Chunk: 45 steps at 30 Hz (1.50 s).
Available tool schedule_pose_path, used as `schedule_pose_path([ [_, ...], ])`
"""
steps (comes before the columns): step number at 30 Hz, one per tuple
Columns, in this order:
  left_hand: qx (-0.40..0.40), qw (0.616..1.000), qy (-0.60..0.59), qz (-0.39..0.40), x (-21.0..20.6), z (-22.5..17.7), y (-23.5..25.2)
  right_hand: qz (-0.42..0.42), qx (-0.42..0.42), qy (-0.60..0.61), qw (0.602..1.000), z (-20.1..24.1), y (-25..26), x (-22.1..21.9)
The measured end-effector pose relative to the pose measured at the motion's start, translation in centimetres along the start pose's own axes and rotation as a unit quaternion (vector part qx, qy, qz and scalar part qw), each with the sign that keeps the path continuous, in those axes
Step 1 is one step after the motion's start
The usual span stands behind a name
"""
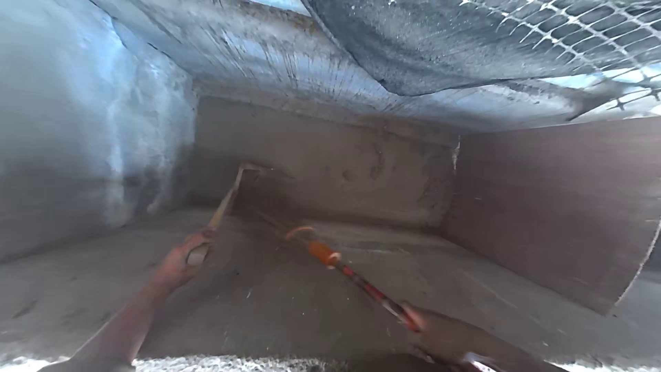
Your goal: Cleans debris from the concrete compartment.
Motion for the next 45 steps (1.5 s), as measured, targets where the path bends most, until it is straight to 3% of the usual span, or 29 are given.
schedule_pose_path([
  [3,-0.014,1.0,-0.003,-0.015,0.1,-0.2,0.4,-0.081,-0.09,0.044,0.992,-7.3,-4.0,1.5],
  [6,-0.038,0.999,-0.006,-0.031,0.0,-0.3,0.5,-0.141,-0.154,0.055,0.976,-10.4,-2.8,4.3],
  [9,-0.043,0.998,-0.012,-0.041,0.1,-0.2,0.7,-0.126,-0.143,0.027,0.981,-5.8,3.1,5.1],
  [12,0.003,1.0,-0.008,-0.029,0.1,0.1,0.5,-0.053,-0.077,-0.021,0.995,1.4,7.6,2.6],
  [15,-0.011,0.999,0.016,-0.039,0.4,-0.1,1.0,-0.031,-0.011,-0.069,0.997,6.9,8.2,0.7],
  [17,-0.005,0.999,0.016,-0.042,0.4,-0.8,0.8,-0.021,0.006,-0.09,0.996,7.0,6.2,-0.5],
  [20,0.009,0.998,0.008,-0.058,0.7,-1.3,1.2,-0.017,0.021,-0.081,0.996,3.1,0.6,-0.5],
  [23,-0.003,0.998,-0.005,-0.061,0.7,-0.8,1.3,-0.06,-0.036,-0.063,0.996,-3.7,-3.9,-0.1],
  [25,-0.014,0.998,-0.014,-0.061,0.7,-0.6,1.3,-0.107,-0.087,-0.04,0.99,-7.3,-4.4,1.3],
  [27,-0.022,0.998,-0.016,-0.063,0.8,-0.5,1.4,-0.133,-0.122,-0.024,0.983,-8.3,-2.1,2.9],
  [29,-0.018,0.998,-0.004,-0.055,0.8,-0.8,2.0,-0.127,-0.117,-0.027,0.985,-5.5,1.5,3.7],
  [32,-0.002,0.999,0.022,-0.044,1.0,-1.2,2.0,-0.064,-0.056,-0.045,0.995,0.8,5.9,1.0],
  [36,-0.008,0.999,0.017,-0.046,0.8,-1.4,2.0,-0.033,0.046,-0.092,0.994,4.9,5.3,-1.7],
  [38,-0.019,0.999,0.014,-0.047,1.0,-1.0,1.5,-0.027,0.068,-0.087,0.994,3.3,2.1,-2.0],
  [41,-0.049,0.997,0.008,-0.056,0.8,-0.9,1.8,-0.054,0.036,-0.077,0.995,-3.1,-3.6,-1.3],
  [45,-0.051,0.998,0.003,-0.047,0.7,-0.6,1.5,-0.131,-0.143,-0.04,0.98,-14.8,-5.9,1.5],
])
Point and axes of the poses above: each hand's wrist, its own y-axis towards the middle knuckle, its own x-axis out of the back of the hand, z = x × y, the point moved 6 cm from there along y, towards the middle knuckle, and after that the axes turned 10 degrees about -x, right-handed, at the moved point
